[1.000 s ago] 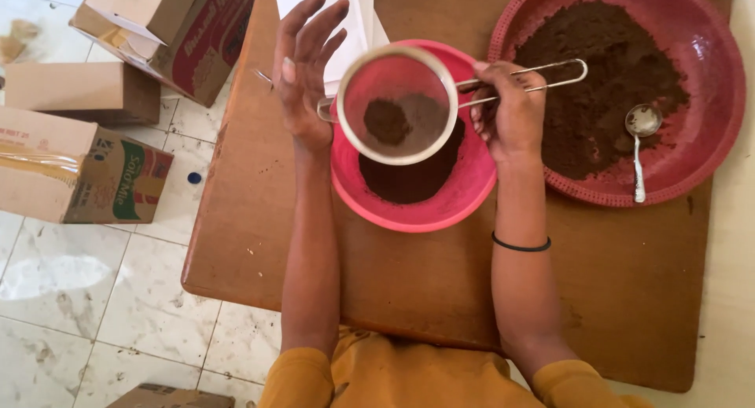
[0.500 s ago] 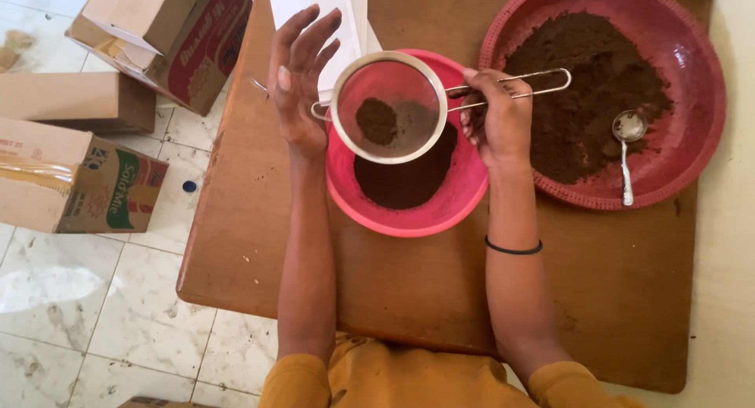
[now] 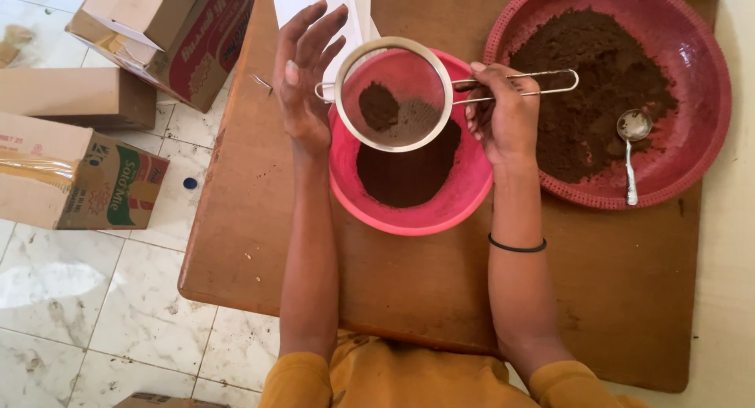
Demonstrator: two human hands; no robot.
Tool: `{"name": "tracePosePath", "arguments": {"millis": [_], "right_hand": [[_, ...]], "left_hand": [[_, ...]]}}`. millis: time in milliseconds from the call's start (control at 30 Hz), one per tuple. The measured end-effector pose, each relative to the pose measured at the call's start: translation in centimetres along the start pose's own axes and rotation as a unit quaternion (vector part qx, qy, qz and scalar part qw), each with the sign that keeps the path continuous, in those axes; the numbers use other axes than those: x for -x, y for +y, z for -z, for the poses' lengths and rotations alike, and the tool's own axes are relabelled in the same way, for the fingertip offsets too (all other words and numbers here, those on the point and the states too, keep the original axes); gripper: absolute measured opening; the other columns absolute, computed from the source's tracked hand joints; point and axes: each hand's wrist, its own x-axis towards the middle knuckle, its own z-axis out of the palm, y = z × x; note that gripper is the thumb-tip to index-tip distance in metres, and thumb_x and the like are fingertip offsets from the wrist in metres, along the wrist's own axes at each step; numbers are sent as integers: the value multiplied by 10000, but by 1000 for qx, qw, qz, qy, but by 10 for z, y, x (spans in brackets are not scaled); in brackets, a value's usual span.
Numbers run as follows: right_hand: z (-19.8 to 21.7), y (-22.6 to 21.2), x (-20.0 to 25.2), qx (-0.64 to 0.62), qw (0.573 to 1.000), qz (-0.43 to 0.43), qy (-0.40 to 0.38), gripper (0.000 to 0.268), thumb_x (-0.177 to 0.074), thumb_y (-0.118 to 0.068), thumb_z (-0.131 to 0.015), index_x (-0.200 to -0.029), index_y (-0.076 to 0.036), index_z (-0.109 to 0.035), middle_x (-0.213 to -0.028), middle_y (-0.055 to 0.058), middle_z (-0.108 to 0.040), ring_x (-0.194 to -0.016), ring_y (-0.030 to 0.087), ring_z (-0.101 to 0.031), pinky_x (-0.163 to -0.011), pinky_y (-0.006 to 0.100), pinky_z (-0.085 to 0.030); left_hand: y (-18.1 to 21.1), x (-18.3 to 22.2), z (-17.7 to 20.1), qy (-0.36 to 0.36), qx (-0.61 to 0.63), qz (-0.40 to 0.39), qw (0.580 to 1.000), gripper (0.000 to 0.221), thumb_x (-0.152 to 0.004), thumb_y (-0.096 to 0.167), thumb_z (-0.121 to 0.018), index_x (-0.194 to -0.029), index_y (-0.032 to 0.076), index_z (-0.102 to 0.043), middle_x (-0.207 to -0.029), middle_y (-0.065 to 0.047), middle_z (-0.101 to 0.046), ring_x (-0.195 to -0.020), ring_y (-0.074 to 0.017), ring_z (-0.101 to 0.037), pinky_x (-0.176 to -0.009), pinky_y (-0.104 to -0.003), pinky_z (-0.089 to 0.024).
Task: Sifting ground coffee from a tray into a bowl using a handheld metal strainer and a spoon.
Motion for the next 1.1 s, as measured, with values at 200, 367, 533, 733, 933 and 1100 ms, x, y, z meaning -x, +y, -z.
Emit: {"name": "tracePosePath", "arguments": {"millis": [200, 367, 533, 733, 933, 1100], "right_hand": [[-1, 3, -5, 8, 1000, -15, 12, 150, -910, -111, -697, -776, -68, -644, -482, 37, -527, -324, 116, -469, -247, 244, -264], [-1, 0, -4, -5, 1000, 12, -1, 229, -939, -84, -666, -714, -60, -631, -469, 44, -534, -307, 119, -462, -233, 241, -275], [-5, -3, -3, -4, 1000, 7, 14, 224, -935, -78, -668, -714, -68, -633, -464, 53, -532, -302, 129, -451, -234, 245, -274], [0, -1, -2, -1, 1000, 12, 20, 145, -926, -83, -670, -781, -69, -672, -476, 36, -543, -320, 116, -479, -245, 239, -289], [3, 7, 0, -9, 1000, 27, -6, 181, -927, -112, -685, -753, -74, -653, -475, 32, -543, -331, 111, -495, -249, 237, -290], [3, 8, -6, -22, 1000, 13, 15, 101, -879, -124, -645, -847, -41, -692, -478, 51, -527, -316, 132, -464, -241, 251, -248]], "left_hand": [[8, -6, -4, -24, -21, 62, 998, 765, -1005, 731, -512, -1431, 95, -507, -1425, -172, -628, -1372, -294, -613, -1144, -420, -517], [12, -7, -6, -45, -57, 82, 994, 697, -1013, 678, -516, -1422, 114, -531, -1392, -217, -653, -1351, -345, -631, -1177, -443, -517], [17, -9, -8, -46, -58, 101, 992, 663, -1006, 660, -531, -1407, 133, -546, -1372, -195, -666, -1331, -316, -644, -1125, -421, -533], [18, -8, -13, -38, -56, 108, 992, 619, -988, 617, -540, -1368, 129, -570, -1332, -181, -684, -1287, -294, -661, -1072, -410, -554], [14, -3, -9, -34, -10, 128, 991, 657, -954, 616, -603, -1332, 79, -591, -1302, -210, -682, -1231, -287, -676, -997, -387, -593], [14, -8, -10, -60, -91, 125, 986, 681, -937, 639, -583, -1303, 64, -590, -1296, -227, -681, -1259, -314, -662, -1047, -409, -576]]}}
